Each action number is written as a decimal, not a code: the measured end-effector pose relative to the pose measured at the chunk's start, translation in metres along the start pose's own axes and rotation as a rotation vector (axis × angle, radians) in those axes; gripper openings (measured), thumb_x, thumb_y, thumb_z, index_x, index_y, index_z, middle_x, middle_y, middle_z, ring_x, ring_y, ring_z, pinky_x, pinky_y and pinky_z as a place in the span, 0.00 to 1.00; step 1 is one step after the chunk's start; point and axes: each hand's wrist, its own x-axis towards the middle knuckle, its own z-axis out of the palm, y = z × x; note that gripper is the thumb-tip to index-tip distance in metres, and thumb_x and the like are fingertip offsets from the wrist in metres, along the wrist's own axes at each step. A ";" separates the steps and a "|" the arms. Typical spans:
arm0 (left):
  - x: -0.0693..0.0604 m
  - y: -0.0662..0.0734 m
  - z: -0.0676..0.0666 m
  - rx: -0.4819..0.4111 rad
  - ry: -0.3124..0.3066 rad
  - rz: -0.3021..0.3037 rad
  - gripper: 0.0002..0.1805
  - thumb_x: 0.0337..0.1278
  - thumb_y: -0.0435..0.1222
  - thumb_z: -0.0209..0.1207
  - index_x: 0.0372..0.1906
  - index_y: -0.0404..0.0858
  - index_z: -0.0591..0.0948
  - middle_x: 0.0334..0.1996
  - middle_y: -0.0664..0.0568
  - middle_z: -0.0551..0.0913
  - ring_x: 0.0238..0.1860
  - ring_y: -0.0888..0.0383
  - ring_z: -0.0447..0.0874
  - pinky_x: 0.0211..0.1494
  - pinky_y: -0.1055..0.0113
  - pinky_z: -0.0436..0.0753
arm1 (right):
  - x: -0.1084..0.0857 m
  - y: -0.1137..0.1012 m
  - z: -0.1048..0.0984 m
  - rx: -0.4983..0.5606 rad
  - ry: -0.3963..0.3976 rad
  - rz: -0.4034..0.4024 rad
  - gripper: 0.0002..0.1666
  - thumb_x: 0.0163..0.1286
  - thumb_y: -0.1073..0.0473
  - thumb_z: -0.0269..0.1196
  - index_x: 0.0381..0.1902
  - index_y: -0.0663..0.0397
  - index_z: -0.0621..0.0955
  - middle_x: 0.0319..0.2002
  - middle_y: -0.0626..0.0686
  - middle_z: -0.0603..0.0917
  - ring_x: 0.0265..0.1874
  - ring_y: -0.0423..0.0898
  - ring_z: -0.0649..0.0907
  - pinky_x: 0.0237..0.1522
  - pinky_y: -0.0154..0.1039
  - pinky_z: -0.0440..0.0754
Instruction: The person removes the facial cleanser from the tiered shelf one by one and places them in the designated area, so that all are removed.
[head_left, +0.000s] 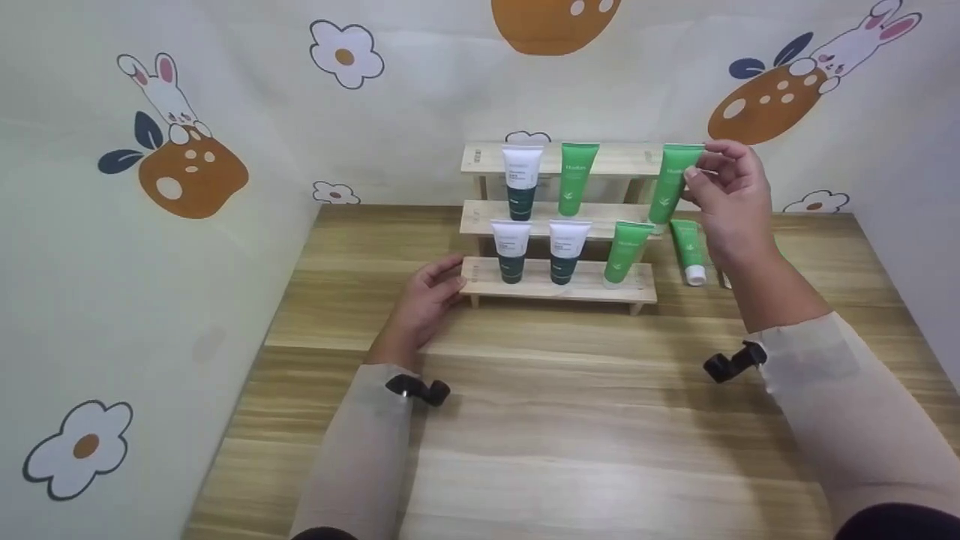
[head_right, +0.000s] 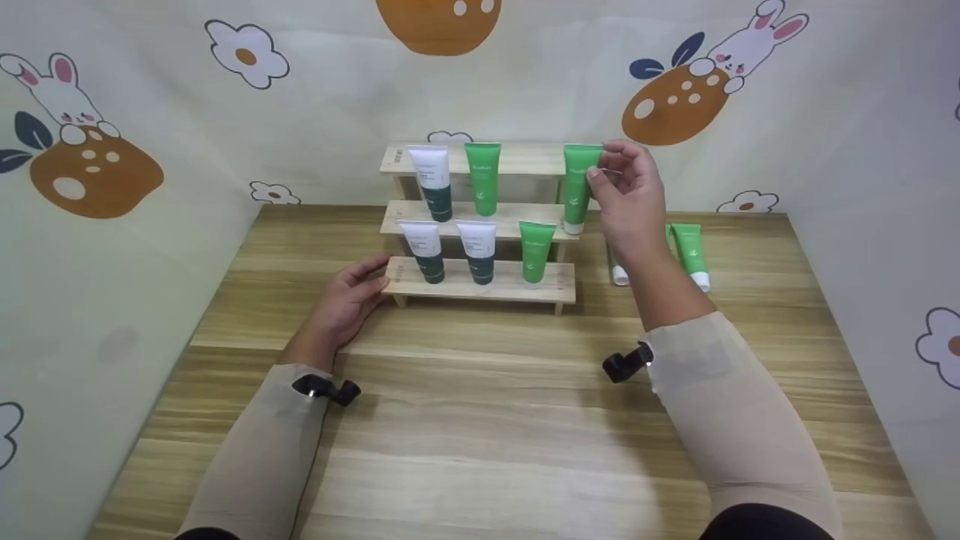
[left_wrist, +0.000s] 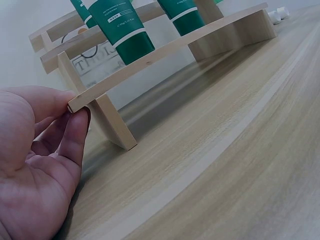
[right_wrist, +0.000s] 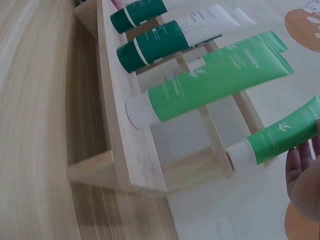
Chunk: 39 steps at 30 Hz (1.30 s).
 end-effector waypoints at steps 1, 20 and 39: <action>0.000 0.000 0.000 -0.004 -0.001 0.001 0.30 0.72 0.24 0.59 0.76 0.32 0.73 0.77 0.40 0.73 0.60 0.54 0.84 0.61 0.70 0.88 | 0.000 -0.001 -0.004 -0.003 0.007 0.003 0.23 0.76 0.69 0.65 0.65 0.50 0.77 0.55 0.53 0.84 0.54 0.48 0.85 0.51 0.34 0.91; -0.001 -0.001 -0.001 -0.023 -0.011 0.020 0.30 0.72 0.23 0.58 0.77 0.29 0.70 0.76 0.35 0.74 0.58 0.55 0.86 0.58 0.69 0.89 | -0.003 -0.003 -0.087 0.007 0.127 0.071 0.28 0.74 0.68 0.67 0.68 0.51 0.76 0.53 0.51 0.81 0.52 0.44 0.85 0.47 0.30 0.91; -0.001 0.000 0.000 -0.006 -0.008 0.013 0.29 0.73 0.24 0.58 0.76 0.31 0.72 0.75 0.38 0.74 0.58 0.56 0.85 0.59 0.69 0.88 | 0.010 0.014 -0.181 -0.003 0.292 0.270 0.35 0.72 0.61 0.72 0.74 0.40 0.78 0.58 0.42 0.78 0.59 0.38 0.76 0.45 0.26 0.87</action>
